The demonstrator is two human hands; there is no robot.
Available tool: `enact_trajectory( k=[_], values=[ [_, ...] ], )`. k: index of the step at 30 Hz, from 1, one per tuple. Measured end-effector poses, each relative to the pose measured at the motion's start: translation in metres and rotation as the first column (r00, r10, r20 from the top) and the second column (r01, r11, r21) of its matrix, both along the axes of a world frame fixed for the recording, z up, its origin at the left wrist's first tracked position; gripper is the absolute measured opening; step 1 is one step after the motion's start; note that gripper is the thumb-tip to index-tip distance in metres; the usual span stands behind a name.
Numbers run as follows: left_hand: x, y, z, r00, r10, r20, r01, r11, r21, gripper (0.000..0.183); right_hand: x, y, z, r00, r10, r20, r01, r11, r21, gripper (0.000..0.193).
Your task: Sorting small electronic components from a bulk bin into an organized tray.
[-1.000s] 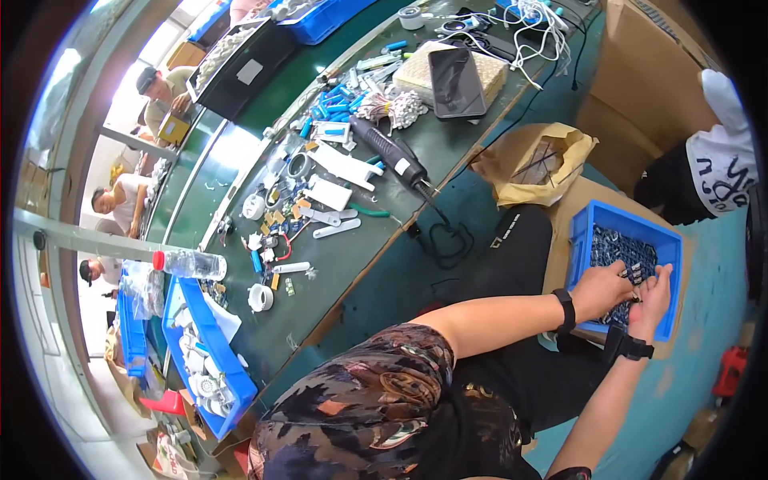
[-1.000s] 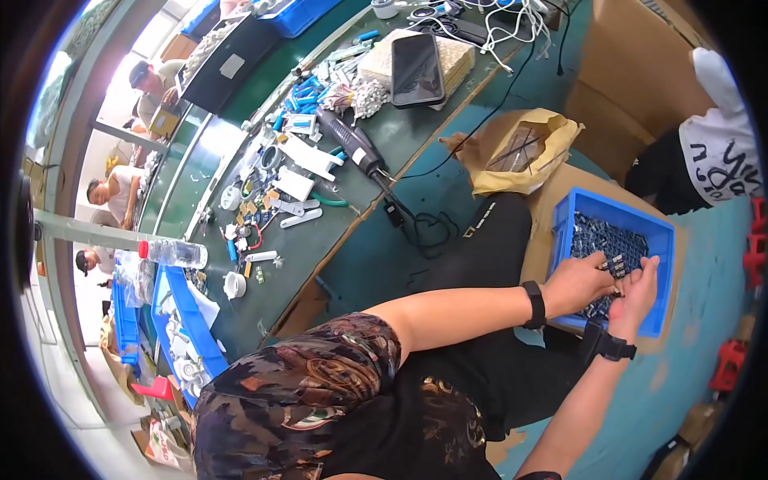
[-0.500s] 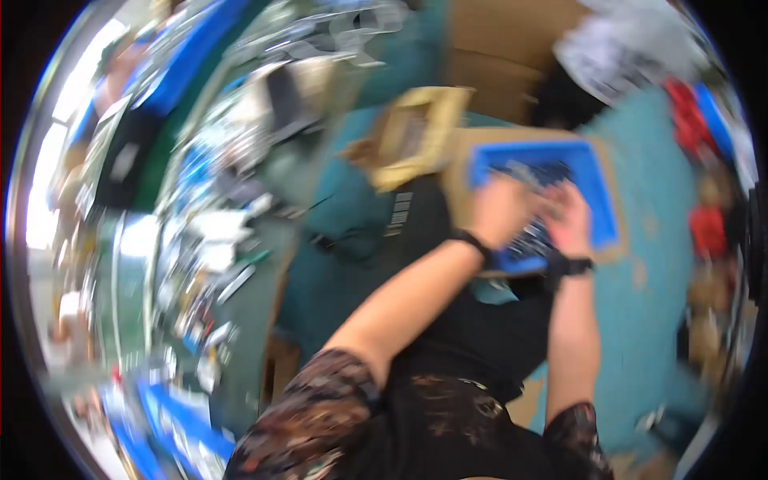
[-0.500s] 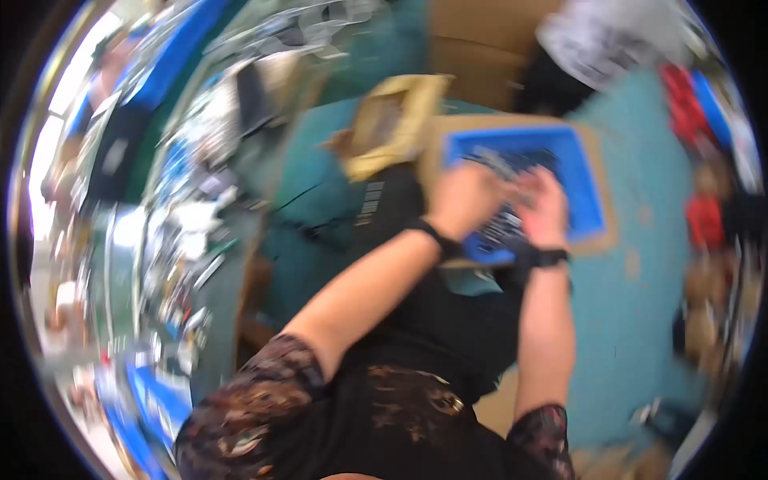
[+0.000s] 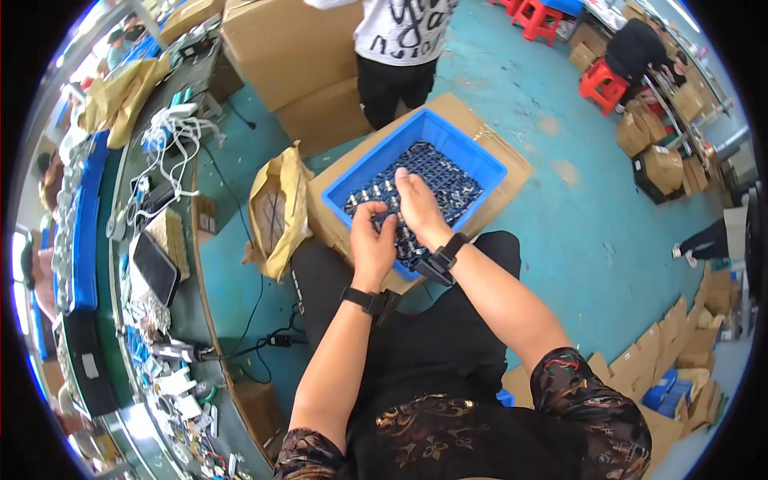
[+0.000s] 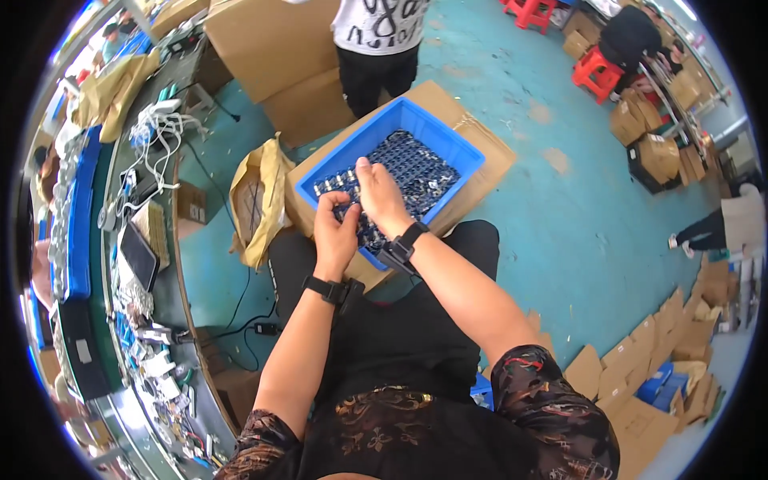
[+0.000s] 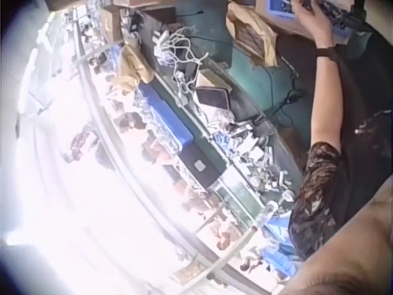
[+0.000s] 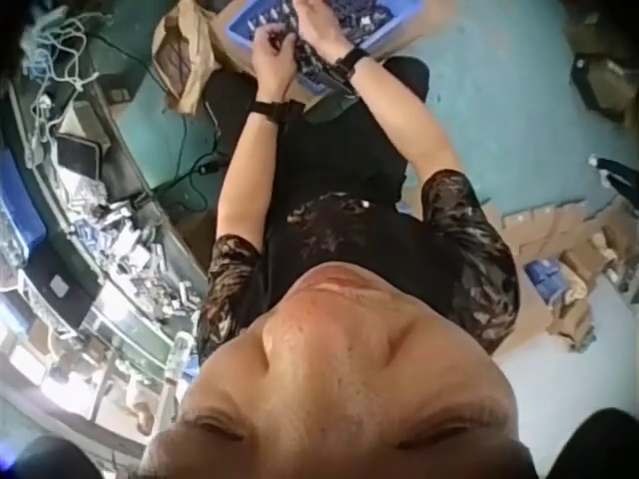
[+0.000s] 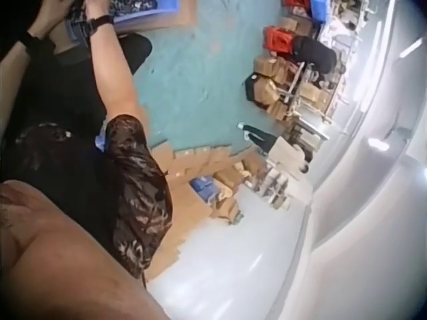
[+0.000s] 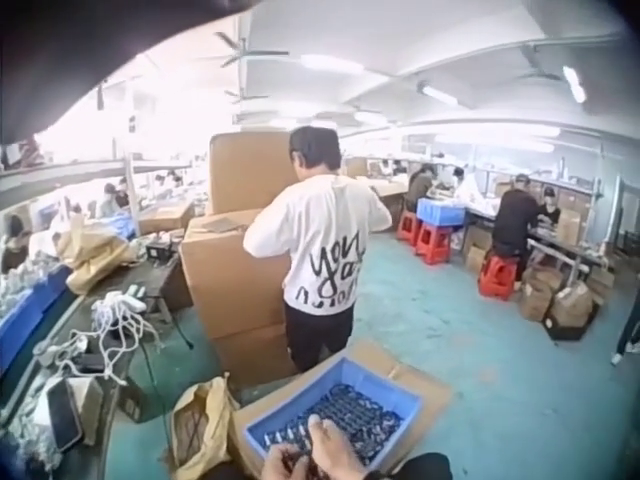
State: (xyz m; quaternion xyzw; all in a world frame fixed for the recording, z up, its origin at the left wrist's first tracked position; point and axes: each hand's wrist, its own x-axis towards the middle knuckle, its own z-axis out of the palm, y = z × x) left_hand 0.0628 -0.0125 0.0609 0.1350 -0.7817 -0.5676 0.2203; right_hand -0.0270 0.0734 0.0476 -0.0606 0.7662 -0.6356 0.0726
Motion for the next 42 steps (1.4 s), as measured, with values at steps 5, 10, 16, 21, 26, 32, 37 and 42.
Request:
enact_trajectory(
  k=[5, 10, 16, 21, 26, 32, 37, 42],
  values=[
    [-0.001, -0.010, -0.022, 0.993, -0.116, 0.011, 0.110, 0.966, 0.233, 0.023, 0.002, 0.000, 0.010, 0.954, 0.040, 0.296, 0.034, 0.970, -0.242, 0.049],
    [-0.003, -0.006, -0.021, 0.989, -0.114, 0.094, 0.046, 0.845, 0.534, 0.024, -0.011, 0.024, 0.022, 0.750, 0.179, 0.637, 0.101, 0.921, -0.377, 0.042],
    [0.005, -0.018, -0.036, 0.996, -0.012, 0.094, -0.034, 0.881, 0.472, 0.027, -0.028, 0.033, 0.010, 0.748, 0.172, 0.641, 0.252, 0.820, -0.514, 0.034],
    [0.009, -0.019, -0.034, 0.994, -0.015, 0.113, -0.045, 0.858, 0.511, 0.025, -0.030, 0.030, 0.015, 0.780, 0.150, 0.608, 0.347, 0.704, -0.619, 0.032],
    [0.008, -0.014, -0.027, 0.980, -0.106, 0.166, 0.094, 0.993, 0.076, 0.027, -0.037, 0.035, 0.016, 0.743, 0.269, 0.612, 0.349, 0.625, -0.698, 0.027],
    [0.006, 0.011, -0.014, 0.969, -0.140, 0.201, 0.179, 0.966, -0.188, 0.031, -0.028, 0.026, 0.028, 0.779, 0.186, 0.599, 0.377, 0.624, -0.684, 0.020],
    [0.001, 0.013, 0.000, 0.952, -0.105, 0.286, 0.161, 0.971, -0.178, 0.028, -0.024, 0.031, 0.025, 0.850, 0.132, 0.510, 0.328, 0.625, -0.709, 0.023],
    [0.003, 0.015, 0.001, 0.989, -0.034, 0.143, 0.078, 0.946, -0.313, 0.026, -0.021, 0.030, 0.028, 0.808, 0.194, 0.557, 0.324, 0.644, -0.693, 0.017]
  ],
)
